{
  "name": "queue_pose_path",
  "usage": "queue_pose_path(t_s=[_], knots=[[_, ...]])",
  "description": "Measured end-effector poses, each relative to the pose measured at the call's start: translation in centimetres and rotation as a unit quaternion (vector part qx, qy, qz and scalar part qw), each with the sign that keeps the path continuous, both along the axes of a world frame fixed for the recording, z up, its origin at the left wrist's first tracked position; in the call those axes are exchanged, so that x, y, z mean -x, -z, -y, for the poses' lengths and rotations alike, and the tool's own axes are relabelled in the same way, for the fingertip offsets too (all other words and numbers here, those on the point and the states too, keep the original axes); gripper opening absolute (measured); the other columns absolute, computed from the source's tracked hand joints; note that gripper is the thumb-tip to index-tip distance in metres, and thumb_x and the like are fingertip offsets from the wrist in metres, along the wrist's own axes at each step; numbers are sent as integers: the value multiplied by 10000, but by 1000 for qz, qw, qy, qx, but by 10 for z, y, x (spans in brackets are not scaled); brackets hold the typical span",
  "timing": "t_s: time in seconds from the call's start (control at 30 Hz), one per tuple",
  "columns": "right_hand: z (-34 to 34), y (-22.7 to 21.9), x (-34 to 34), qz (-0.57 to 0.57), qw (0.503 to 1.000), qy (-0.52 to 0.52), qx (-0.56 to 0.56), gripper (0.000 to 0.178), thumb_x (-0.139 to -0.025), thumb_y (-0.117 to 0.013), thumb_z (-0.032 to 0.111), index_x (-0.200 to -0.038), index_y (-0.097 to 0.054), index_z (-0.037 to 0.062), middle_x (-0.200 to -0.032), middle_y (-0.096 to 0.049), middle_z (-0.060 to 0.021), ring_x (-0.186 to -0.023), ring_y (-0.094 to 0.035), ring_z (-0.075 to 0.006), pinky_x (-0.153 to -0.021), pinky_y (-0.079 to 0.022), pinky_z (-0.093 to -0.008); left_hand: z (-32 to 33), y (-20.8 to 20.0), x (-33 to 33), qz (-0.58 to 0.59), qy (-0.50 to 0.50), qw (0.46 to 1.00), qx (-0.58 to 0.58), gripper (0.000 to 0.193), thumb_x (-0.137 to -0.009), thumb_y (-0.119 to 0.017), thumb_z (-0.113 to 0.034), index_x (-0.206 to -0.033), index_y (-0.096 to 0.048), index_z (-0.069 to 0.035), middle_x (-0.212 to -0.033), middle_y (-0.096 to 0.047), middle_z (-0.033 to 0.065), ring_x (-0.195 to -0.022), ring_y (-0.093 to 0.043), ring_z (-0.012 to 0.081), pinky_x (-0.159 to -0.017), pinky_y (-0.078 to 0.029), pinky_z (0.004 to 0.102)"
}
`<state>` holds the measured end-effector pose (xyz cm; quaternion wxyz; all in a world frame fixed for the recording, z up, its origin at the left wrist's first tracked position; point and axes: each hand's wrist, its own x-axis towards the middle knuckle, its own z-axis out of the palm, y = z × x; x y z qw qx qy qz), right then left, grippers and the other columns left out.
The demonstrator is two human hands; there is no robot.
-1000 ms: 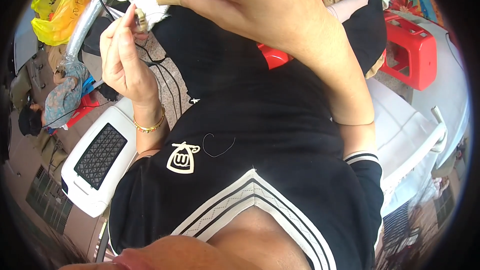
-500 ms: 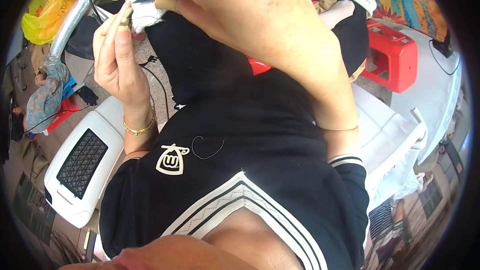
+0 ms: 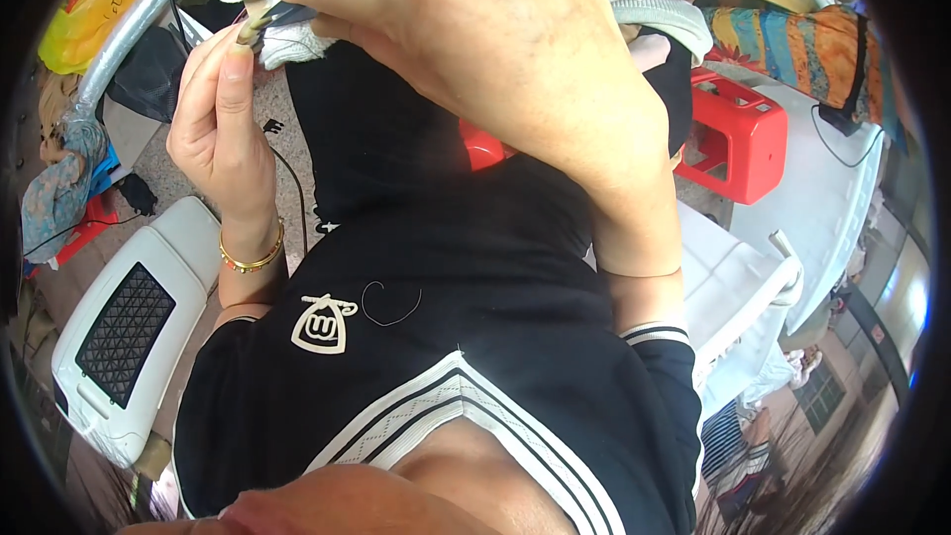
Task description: Trimming loose threads from a knitted sweater near the buttons using a pair of nippers.
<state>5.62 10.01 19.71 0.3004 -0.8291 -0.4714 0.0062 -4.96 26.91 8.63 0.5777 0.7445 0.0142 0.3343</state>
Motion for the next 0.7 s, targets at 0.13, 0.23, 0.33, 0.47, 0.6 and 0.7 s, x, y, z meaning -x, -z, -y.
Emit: queue_pose_path(t_s=[0.13,0.23,0.33,0.47,0.6,0.7], knots=[[-18,57,-23,176,932,-116,-295,157,-836,-765,132,-979,-723,82,-787,-573,-38,-681,-597,-216,-547,-467,-334,0,-2,2,-10,-12,999,-36,169,-965,-628,0,-1090,-711,79,-998,-705,124,-838,-640,129,-758,-504,222],[-3,1,0,-2,1000,0,22,131,-862,-743,153,-967,-717,78,-765,-566,-40,-684,-600,-227,-554,-466,-341,-1,-1,0,8,-7,999,-41,166,-962,-627,11,-1087,-708,83,-1000,-707,135,-861,-653,141,-776,-511,231],[-1,0,-1,5,1000,-12,25,123,-871,-725,149,-974,-718,82,-787,-565,-46,-705,-606,-236,-575,-471,-347,0,-3,-1,12,4,999,-39,167,-963,-622,15,-1089,-707,85,-1008,-708,142,-875,-662,151,-788,-516,237],[0,-2,-1,14,999,-26,22,139,-860,-722,144,-990,-725,92,-821,-561,-49,-729,-608,-236,-600,-477,-342,1,-3,-1,10,7,999,-36,171,-967,-616,12,-1090,-707,86,-1013,-709,146,-889,-665,157,-801,-518,242],[-3,38,-16,130,987,-73,-66,192,-841,-717,141,-1027,-733,100,-826,-537,-51,-741,-591,-239,-610,-474,-344,1,-2,-1,12,-2,999,-40,171,-968,-611,4,-1080,-713,84,-1011,-710,150,-896,-666,165,-812,-518,250],[-3,49,-20,243,954,-109,-138,206,-844,-702,137,-1044,-730,92,-818,-519,-57,-750,-582,-243,-618,-470,-350,2,-2,-2,7,-10,998,-55,170,-965,-613,2,-1072,-718,82,-1009,-710,151,-904,-666,170,-818,-517,256]])
